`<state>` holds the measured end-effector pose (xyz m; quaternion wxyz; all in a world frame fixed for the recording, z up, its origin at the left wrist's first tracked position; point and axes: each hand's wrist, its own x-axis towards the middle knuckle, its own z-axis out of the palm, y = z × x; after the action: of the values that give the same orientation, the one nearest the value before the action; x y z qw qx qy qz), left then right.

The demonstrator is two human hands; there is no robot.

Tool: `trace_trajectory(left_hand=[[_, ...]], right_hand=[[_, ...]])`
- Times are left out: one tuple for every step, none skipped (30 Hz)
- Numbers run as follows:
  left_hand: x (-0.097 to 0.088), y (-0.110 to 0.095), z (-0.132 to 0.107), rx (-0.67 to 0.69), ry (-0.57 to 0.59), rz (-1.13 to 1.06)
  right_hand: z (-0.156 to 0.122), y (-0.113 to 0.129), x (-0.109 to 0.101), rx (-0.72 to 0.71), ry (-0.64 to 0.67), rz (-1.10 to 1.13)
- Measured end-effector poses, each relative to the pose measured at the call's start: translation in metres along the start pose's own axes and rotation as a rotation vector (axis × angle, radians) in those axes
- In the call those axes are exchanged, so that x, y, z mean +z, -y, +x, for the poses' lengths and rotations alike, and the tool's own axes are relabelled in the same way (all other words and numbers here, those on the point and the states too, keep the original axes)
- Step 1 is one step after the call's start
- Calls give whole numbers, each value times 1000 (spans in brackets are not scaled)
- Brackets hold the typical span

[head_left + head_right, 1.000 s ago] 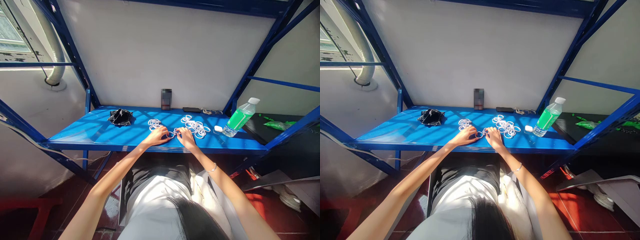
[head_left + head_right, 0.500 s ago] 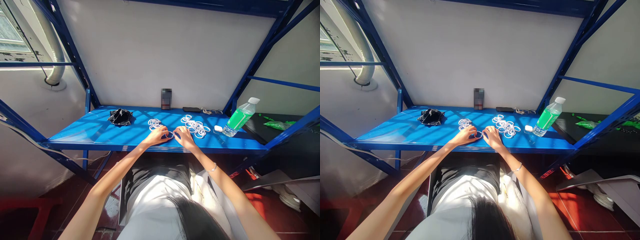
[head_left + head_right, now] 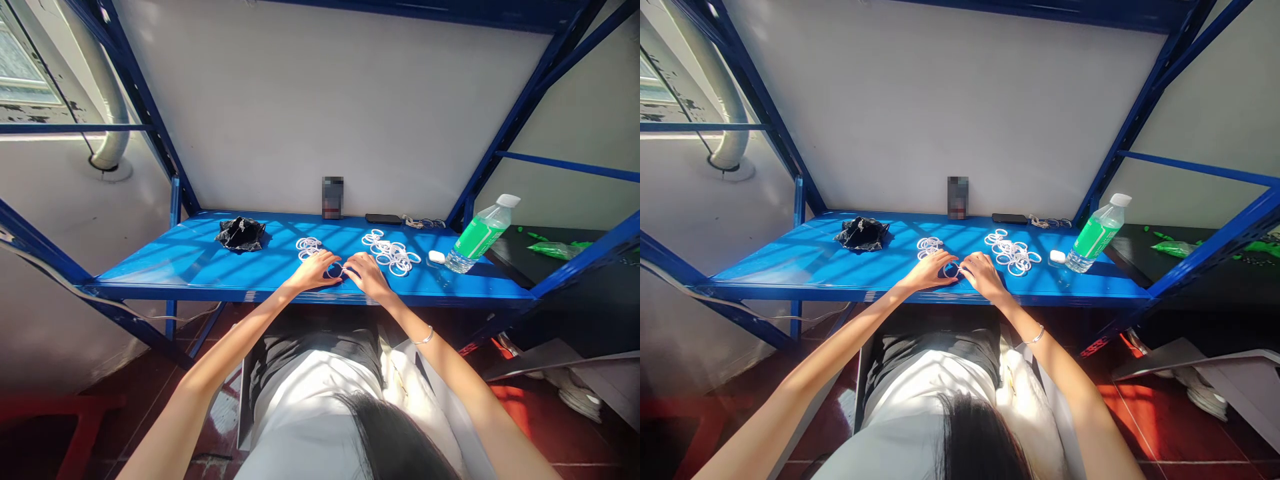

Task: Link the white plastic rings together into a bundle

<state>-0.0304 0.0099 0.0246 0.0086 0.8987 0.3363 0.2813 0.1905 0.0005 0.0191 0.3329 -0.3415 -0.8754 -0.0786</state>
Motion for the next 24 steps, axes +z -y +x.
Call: trace_trajectory(left_hand=[[0, 0, 0, -5, 3, 7], [1, 1, 0, -13, 2, 14], [1, 1, 0, -20, 0, 21], [1, 1, 1, -27, -3, 26], [2, 1, 1, -30, -5, 31], [2, 2, 1, -31, -6, 36], [2, 2, 1, -28, -3, 40], [3, 2, 1, -26, -1, 45], [3, 2, 0, -23, 0, 49], [3, 3, 0, -21, 0, 53], [3, 3, 0, -19, -1, 56], [4, 3, 0, -17, -3, 58], [4, 3, 0, -14, -5, 60], [4, 3, 0, -13, -7, 63], [4, 3, 0, -14, -9, 65], [4, 3, 0, -18, -10, 69], [4, 3, 0, -25, -11, 73], [4, 3, 0, -34, -12, 79], [4, 3, 0, -44, -15, 84], [4, 3, 0, -55, -22, 90], [4, 3, 1, -63, -30, 93], [4, 3, 1, -70, -39, 95], [4, 3, 1, -74, -45, 95], [4, 3, 1, -77, -48, 94]], right_hand=[[0, 1, -1, 0, -3, -3], [0, 1, -1, 2, -5, -8], [0, 1, -1, 4, -7, -12], [0, 2, -2, 6, -7, -15], [0, 2, -2, 7, -6, -17], [0, 2, -2, 7, -5, -18], [0, 2, -2, 7, -5, -19], [0, 2, -2, 7, -5, -19], [0, 2, -1, 9, -7, -19], [0, 2, -1, 11, -7, -17], [0, 1, -1, 13, -6, -16], [0, 1, 0, 15, -3, -16], [0, 1, 0, 17, 1, -17], [0, 1, 0, 19, 6, -20], [0, 1, 0, 22, 10, -25], [0, 1, 0, 27, 12, -31], [0, 2, 0, 33, 12, -36], [0, 2, -1, 40, 11, -41], [0, 3, -1, 46, 9, -45], [0, 3, -2, 50, 7, -48], [0, 4, -2, 52, 6, -49], [0, 4, -2, 53, 6, -50], [0, 4, -2, 53, 5, -51], [0, 4, -2, 54, 5, -52]])
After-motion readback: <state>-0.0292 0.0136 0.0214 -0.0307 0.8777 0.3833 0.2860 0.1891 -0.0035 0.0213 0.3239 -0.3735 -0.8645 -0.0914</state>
